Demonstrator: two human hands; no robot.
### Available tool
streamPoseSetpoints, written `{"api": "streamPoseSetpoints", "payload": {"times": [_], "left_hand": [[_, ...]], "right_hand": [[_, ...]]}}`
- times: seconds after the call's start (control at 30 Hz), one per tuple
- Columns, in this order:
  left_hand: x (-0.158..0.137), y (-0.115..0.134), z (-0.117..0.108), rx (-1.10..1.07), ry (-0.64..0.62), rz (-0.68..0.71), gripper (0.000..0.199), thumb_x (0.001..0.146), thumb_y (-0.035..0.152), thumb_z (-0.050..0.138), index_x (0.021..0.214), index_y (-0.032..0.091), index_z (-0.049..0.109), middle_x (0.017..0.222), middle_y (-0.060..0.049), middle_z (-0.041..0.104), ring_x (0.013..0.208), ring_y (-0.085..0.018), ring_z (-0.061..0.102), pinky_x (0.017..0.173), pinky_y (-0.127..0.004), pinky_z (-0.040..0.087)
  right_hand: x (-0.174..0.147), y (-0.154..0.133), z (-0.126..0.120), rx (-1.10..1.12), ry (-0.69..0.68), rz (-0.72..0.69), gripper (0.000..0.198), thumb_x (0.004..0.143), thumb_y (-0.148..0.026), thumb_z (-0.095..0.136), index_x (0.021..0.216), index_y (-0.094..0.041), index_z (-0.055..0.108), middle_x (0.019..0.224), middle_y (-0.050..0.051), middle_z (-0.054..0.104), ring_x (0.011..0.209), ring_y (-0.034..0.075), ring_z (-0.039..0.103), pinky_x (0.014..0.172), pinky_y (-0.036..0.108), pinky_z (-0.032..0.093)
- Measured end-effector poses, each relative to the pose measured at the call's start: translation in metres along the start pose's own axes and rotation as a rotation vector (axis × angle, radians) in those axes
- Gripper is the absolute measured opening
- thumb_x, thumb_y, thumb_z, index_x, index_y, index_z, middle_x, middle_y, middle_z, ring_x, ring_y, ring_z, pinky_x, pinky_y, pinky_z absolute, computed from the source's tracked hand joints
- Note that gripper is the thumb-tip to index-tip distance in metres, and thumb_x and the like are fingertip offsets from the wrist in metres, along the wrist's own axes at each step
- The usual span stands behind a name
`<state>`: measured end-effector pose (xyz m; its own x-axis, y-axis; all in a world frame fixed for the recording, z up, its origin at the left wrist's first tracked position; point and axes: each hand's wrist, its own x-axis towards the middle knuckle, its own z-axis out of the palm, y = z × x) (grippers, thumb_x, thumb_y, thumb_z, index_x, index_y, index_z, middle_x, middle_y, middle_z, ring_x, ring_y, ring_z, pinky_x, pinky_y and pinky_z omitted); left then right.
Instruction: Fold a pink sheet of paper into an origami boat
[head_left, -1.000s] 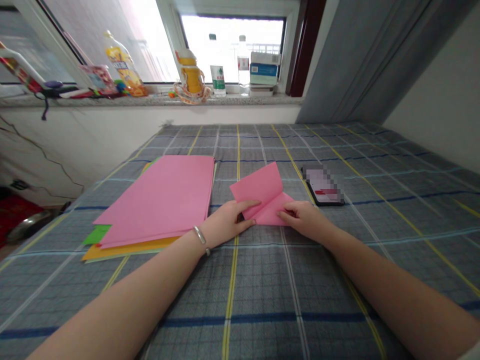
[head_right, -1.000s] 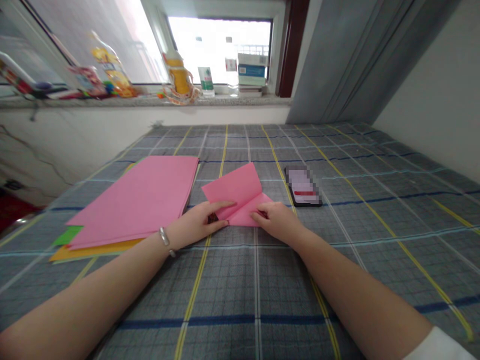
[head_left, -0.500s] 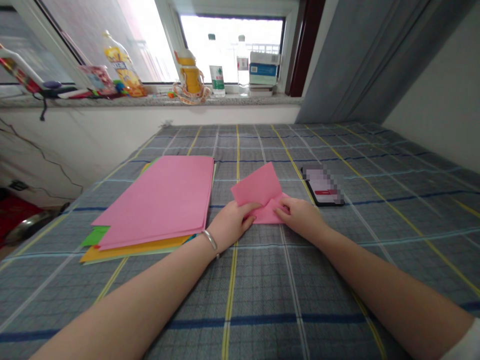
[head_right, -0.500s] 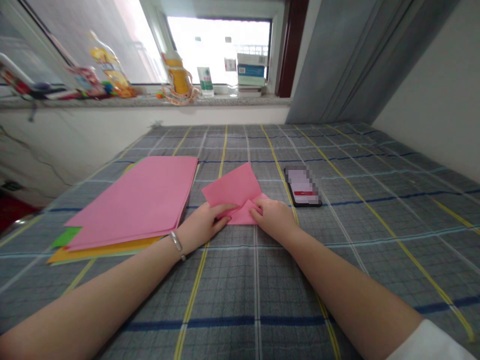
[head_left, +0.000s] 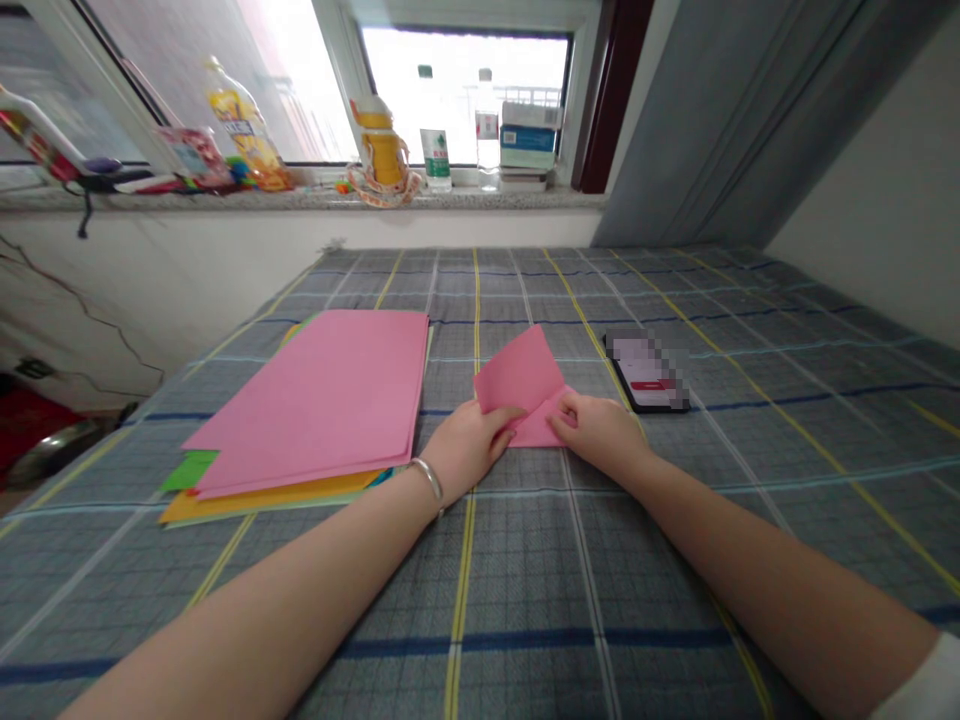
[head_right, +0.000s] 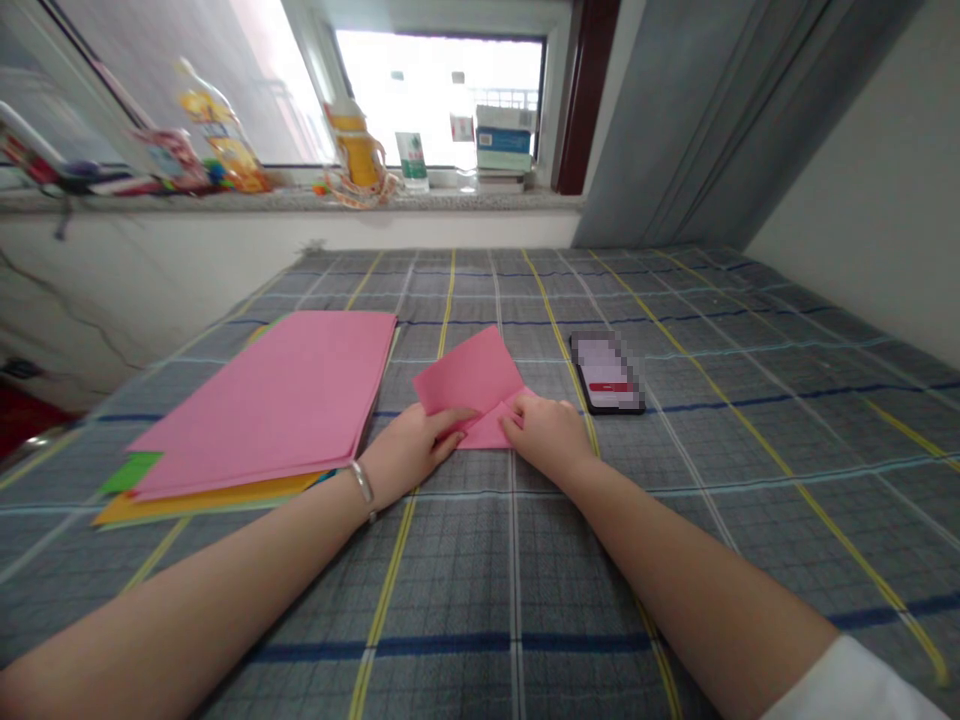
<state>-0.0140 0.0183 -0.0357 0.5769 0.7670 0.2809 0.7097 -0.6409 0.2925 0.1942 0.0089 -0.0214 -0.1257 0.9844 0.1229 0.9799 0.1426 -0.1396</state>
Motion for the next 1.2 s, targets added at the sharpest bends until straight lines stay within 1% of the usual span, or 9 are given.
{"api": "streamPoseSetpoints", "payload": {"times": [0.13,0.23,0.33,0.4,0.53,0.6,0.7,0.9,1.2], "left_hand": [[-0.003,-0.004,-0.007,-0.023,-0.015,0.021,0.039,0.088,0.019,0.051,0.127,0.025,0.054,0.112,-0.006,0.063,0.101,-0.021,0.058,0.091,-0.036,0.046],[-0.004,-0.01,-0.014,-0.049,-0.024,-0.069,0.047,0.086,0.022,0.055,0.132,0.024,0.049,0.109,-0.007,0.061,0.096,-0.021,0.058,0.09,-0.037,0.047],[-0.003,-0.014,-0.018,-0.063,0.059,-0.174,0.044,0.086,0.026,0.054,0.129,0.022,0.053,0.114,-0.01,0.054,0.101,-0.022,0.056,0.091,-0.038,0.047],[-0.004,-0.013,-0.019,-0.012,0.149,-0.198,0.041,0.085,0.027,0.055,0.126,0.02,0.055,0.128,-0.014,0.043,0.115,-0.027,0.048,0.098,-0.044,0.043],[-0.006,-0.005,-0.017,0.147,0.252,-0.151,0.041,0.086,0.029,0.055,0.125,0.019,0.055,0.15,-0.014,0.019,0.138,-0.036,0.017,0.11,-0.055,0.023],[-0.007,-0.001,-0.014,0.198,0.215,-0.086,0.039,0.09,0.032,0.05,0.127,0.02,0.053,0.151,-0.013,0.022,0.141,-0.035,0.013,0.112,-0.055,0.017],[-0.007,0.003,-0.008,0.237,0.122,-0.018,0.043,0.092,0.037,0.045,0.132,0.021,0.049,0.148,-0.012,0.032,0.14,-0.032,0.017,0.113,-0.055,0.013],[-0.006,0.006,0.0,0.274,0.071,-0.023,0.043,0.092,0.035,0.045,0.133,0.023,0.049,0.146,-0.011,0.038,0.139,-0.032,0.023,0.112,-0.059,0.008],[-0.002,0.008,-0.003,0.223,0.007,0.088,0.038,0.092,0.023,0.042,0.127,0.031,0.054,0.147,-0.005,0.037,0.137,-0.032,0.027,0.11,-0.06,0.014]], "right_hand": [[0.0,0.0,0.0,-0.001,0.004,-0.009,0.032,0.088,-0.044,0.045,0.07,-0.021,0.058,0.066,0.003,0.066,0.06,0.017,0.057,0.053,0.028,0.021],[-0.001,0.001,0.001,0.004,0.011,-0.022,0.031,0.088,-0.043,0.045,0.069,-0.021,0.057,0.064,0.002,0.064,0.06,0.016,0.056,0.053,0.028,0.02],[-0.002,0.001,0.002,0.01,0.013,-0.021,0.031,0.088,-0.044,0.045,0.07,-0.021,0.057,0.065,0.002,0.064,0.061,0.016,0.056,0.053,0.028,0.019],[-0.002,0.001,0.002,0.009,0.013,-0.017,0.031,0.088,-0.044,0.044,0.07,-0.021,0.057,0.065,0.002,0.065,0.061,0.016,0.056,0.053,0.028,0.019],[-0.002,0.001,0.002,0.005,0.015,-0.022,0.032,0.088,-0.043,0.045,0.068,-0.021,0.055,0.064,0.002,0.064,0.06,0.016,0.055,0.053,0.028,0.019],[-0.002,0.001,0.002,0.008,0.021,-0.03,0.032,0.087,-0.043,0.045,0.067,-0.021,0.054,0.064,0.001,0.063,0.059,0.016,0.054,0.053,0.028,0.018],[-0.002,0.001,0.003,0.014,0.03,-0.039,0.031,0.087,-0.042,0.044,0.066,-0.021,0.053,0.063,0.001,0.063,0.058,0.015,0.053,0.053,0.028,0.019],[-0.002,0.001,0.004,0.005,0.039,-0.026,0.031,0.086,-0.041,0.046,0.065,-0.021,0.053,0.063,0.001,0.063,0.059,0.015,0.054,0.055,0.028,0.021],[0.0,0.0,0.003,-0.014,0.026,-0.008,0.031,0.088,-0.042,0.044,0.068,-0.02,0.054,0.066,0.002,0.066,0.062,0.016,0.057,0.059,0.029,0.023]]}}
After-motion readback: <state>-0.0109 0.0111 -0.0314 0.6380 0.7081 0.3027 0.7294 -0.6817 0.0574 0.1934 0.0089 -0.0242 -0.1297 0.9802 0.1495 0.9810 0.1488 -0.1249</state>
